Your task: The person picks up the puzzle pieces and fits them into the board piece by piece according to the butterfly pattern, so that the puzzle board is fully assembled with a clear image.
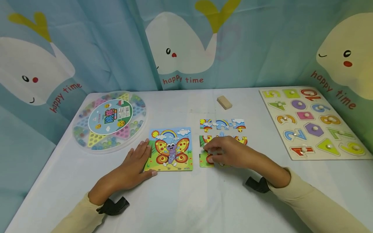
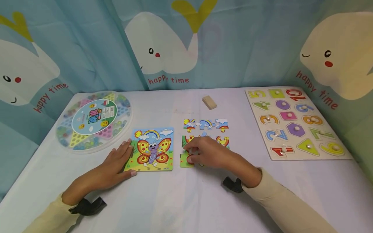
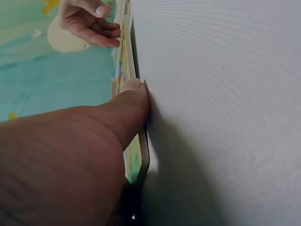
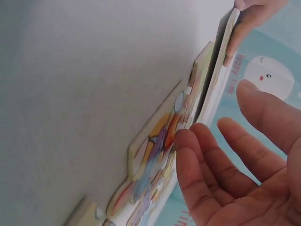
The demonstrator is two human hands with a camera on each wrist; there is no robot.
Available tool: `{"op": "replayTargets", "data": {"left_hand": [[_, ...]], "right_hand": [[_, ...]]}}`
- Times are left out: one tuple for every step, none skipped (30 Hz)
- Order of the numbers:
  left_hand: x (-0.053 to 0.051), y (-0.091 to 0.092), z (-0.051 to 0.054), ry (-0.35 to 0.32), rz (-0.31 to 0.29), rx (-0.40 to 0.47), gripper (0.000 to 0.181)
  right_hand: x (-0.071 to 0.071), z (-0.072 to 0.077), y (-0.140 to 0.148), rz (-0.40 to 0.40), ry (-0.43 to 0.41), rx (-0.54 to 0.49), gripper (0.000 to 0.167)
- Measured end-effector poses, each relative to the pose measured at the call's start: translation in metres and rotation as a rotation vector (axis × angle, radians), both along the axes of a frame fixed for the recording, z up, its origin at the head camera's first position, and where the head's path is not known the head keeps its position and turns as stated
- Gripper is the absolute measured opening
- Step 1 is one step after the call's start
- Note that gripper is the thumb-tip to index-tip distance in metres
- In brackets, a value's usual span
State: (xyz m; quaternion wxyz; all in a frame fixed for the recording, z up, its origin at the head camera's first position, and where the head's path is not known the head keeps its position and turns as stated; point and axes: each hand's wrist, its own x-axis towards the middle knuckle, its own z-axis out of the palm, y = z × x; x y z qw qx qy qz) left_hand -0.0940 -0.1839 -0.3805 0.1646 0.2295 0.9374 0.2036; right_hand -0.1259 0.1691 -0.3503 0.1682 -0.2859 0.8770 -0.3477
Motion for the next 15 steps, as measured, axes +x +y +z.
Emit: {"op": "replayTargets", "data": {"left_hand": [[0.000, 0.000, 0.000, 0.003, 0.002, 0.008, 0.092], [0.000, -0.001, -0.001, 0.008, 0.003, 0.014, 0.092], [0.000, -0.001, -0.002, 0.014, 0.004, 0.020, 0.091], [0.000, -0.001, -0.002, 0.018, 0.005, 0.031, 0.091], [0.000, -0.001, -0.004, 0.023, 0.006, 0.036, 0.091], [0.000, -0.001, -0.004, 0.027, 0.007, 0.043, 0.091], [0.000, -0.001, -0.005, 0.029, 0.007, 0.047, 0.090], [0.000, -0.001, -0.006, 0.031, 0.009, 0.052, 0.090], [0.000, -0.001, -0.006, 0.031, 0.010, 0.057, 0.090], [0.000, -0.001, -0.006, 0.032, 0.012, 0.059, 0.090], [0.000, -0.001, -0.007, 0.032, 0.014, 0.059, 0.090], [0.001, -0.001, -0.006, 0.032, 0.017, 0.060, 0.090], [0.001, -0.001, -0.006, 0.032, 0.019, 0.060, 0.090], [0.001, -0.001, -0.006, 0.033, 0.021, 0.060, 0.091], [0.001, -0.001, -0.006, 0.033, 0.022, 0.060, 0.091]], "right_hand": [[0.000, 0.000, -0.001, 0.000, -0.008, -0.002, 0.034], [-0.001, -0.001, -0.002, 0.000, -0.015, -0.005, 0.035], [-0.001, -0.001, -0.002, -0.003, -0.020, -0.004, 0.035], [-0.001, -0.001, -0.003, -0.005, -0.020, 0.000, 0.035], [-0.001, -0.001, -0.004, -0.009, -0.023, 0.004, 0.036], [-0.001, -0.001, -0.005, -0.013, -0.027, 0.010, 0.036], [0.000, -0.002, -0.006, -0.018, -0.029, 0.017, 0.036], [0.000, -0.002, -0.007, -0.023, -0.030, 0.026, 0.037], [0.000, -0.002, -0.007, -0.028, -0.030, 0.038, 0.037], [0.001, -0.002, -0.008, -0.030, -0.028, 0.049, 0.038], [0.001, -0.002, -0.009, -0.032, -0.023, 0.058, 0.038], [0.002, -0.002, -0.010, -0.029, -0.011, 0.073, 0.039], [0.002, -0.002, -0.012, -0.025, 0.003, 0.087, 0.040], [0.003, -0.002, -0.013, -0.021, 0.020, 0.102, 0.041], [0.003, -0.002, -0.013, -0.019, 0.036, 0.117, 0.042]]}}
